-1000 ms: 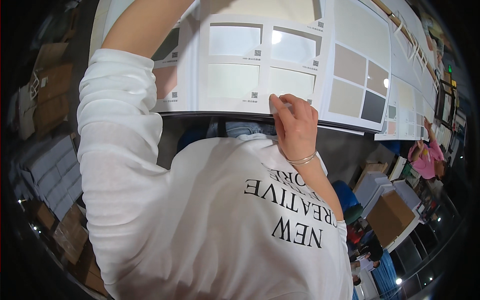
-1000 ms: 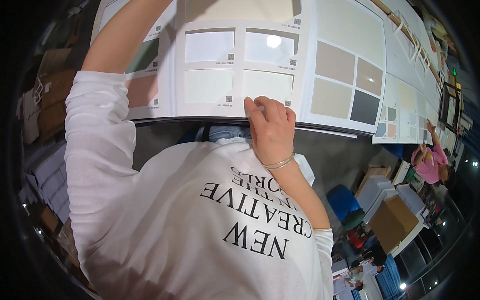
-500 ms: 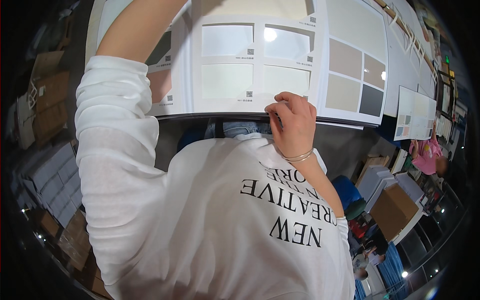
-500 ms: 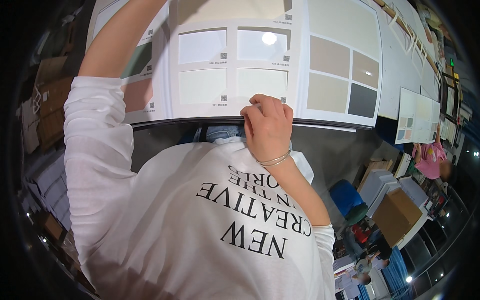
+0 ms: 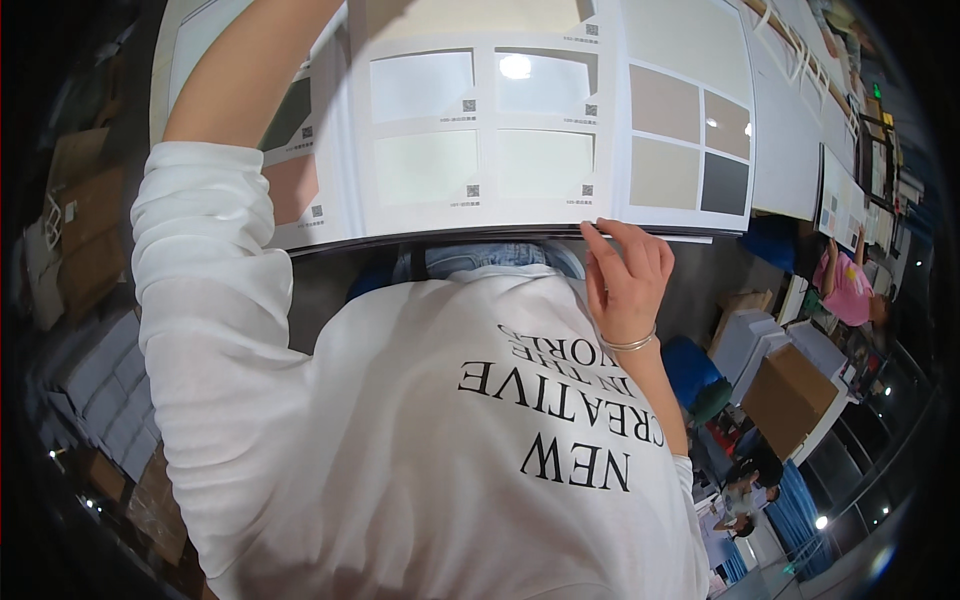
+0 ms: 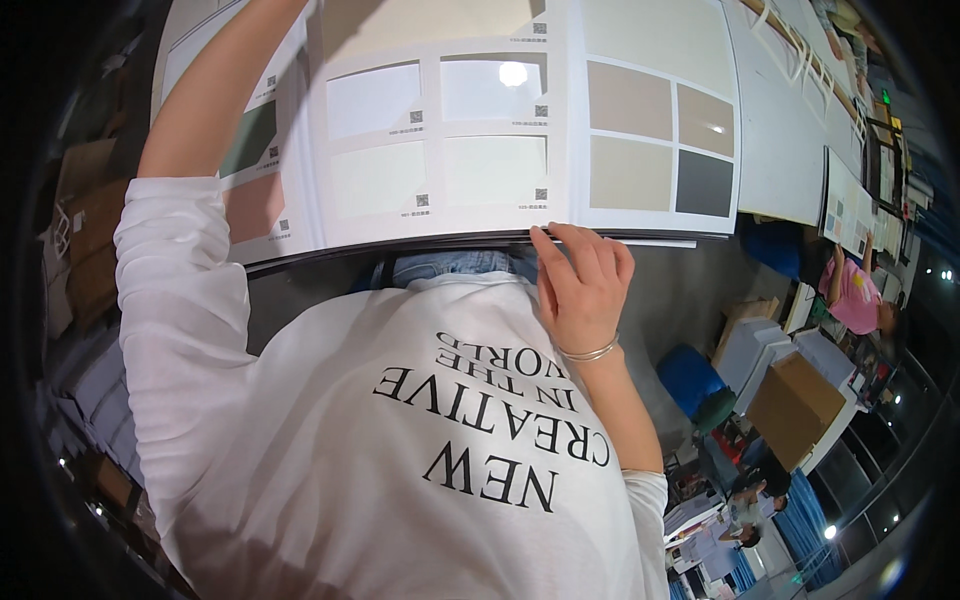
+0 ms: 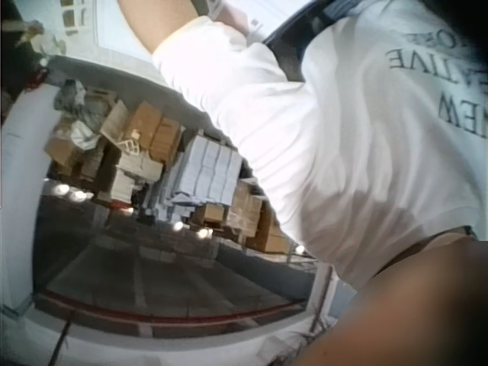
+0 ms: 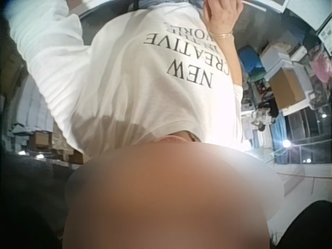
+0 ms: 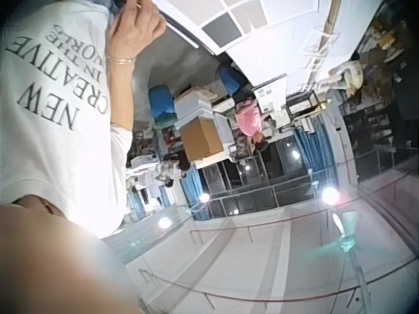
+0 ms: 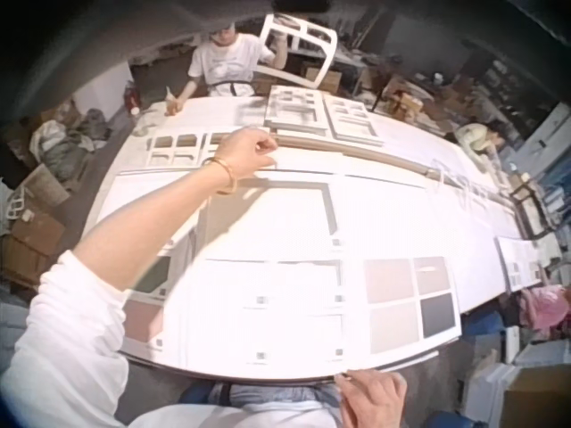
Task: Organizing color or material samples in a large binder by placing plastic templates over them.
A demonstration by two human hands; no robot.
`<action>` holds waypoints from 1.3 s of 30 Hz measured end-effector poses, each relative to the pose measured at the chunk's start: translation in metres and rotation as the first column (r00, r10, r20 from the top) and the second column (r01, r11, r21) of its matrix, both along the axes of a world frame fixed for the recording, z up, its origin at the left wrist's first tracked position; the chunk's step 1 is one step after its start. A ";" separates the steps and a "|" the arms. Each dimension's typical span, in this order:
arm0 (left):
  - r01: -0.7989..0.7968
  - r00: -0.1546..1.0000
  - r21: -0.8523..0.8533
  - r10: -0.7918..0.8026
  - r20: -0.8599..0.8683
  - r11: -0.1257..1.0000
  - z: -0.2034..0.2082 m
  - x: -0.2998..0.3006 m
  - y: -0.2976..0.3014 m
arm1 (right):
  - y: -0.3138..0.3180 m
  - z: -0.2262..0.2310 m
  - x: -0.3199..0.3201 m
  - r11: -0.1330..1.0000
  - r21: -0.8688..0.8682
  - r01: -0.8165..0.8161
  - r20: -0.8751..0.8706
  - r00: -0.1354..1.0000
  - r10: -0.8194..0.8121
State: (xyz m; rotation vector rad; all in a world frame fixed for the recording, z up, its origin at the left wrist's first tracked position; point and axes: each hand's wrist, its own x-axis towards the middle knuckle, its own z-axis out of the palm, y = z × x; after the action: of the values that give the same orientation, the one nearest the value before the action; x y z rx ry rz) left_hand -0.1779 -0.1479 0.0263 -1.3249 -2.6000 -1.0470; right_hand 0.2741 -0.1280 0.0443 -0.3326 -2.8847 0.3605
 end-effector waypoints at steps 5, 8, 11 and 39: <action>0.001 0.999 0.022 -0.002 0.037 1.000 0.000 0.001 0.002 | -0.005 -0.007 0.003 1.000 0.005 0.017 0.084 0.996 -0.018; -0.032 0.998 -0.034 0.034 0.055 0.999 0.011 0.012 0.000 | -0.006 -0.011 0.003 1.000 -0.002 0.024 0.076 0.997 -0.024; 0.087 0.972 0.140 -0.115 0.204 0.986 0.024 0.016 -0.004 | -0.007 -0.006 -0.002 1.000 0.017 0.026 0.087 0.996 -0.028; 0.211 0.957 0.252 -0.253 0.145 0.944 -0.016 0.007 -0.014 | 0.017 -0.044 -0.171 0.983 0.125 -0.138 0.194 0.974 0.112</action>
State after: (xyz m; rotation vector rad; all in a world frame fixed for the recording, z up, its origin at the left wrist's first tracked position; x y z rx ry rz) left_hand -0.1713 -0.1622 0.0104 -1.5715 -2.3745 -1.5200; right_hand 0.1033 -0.1113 0.0005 -0.1684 -3.1034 0.1559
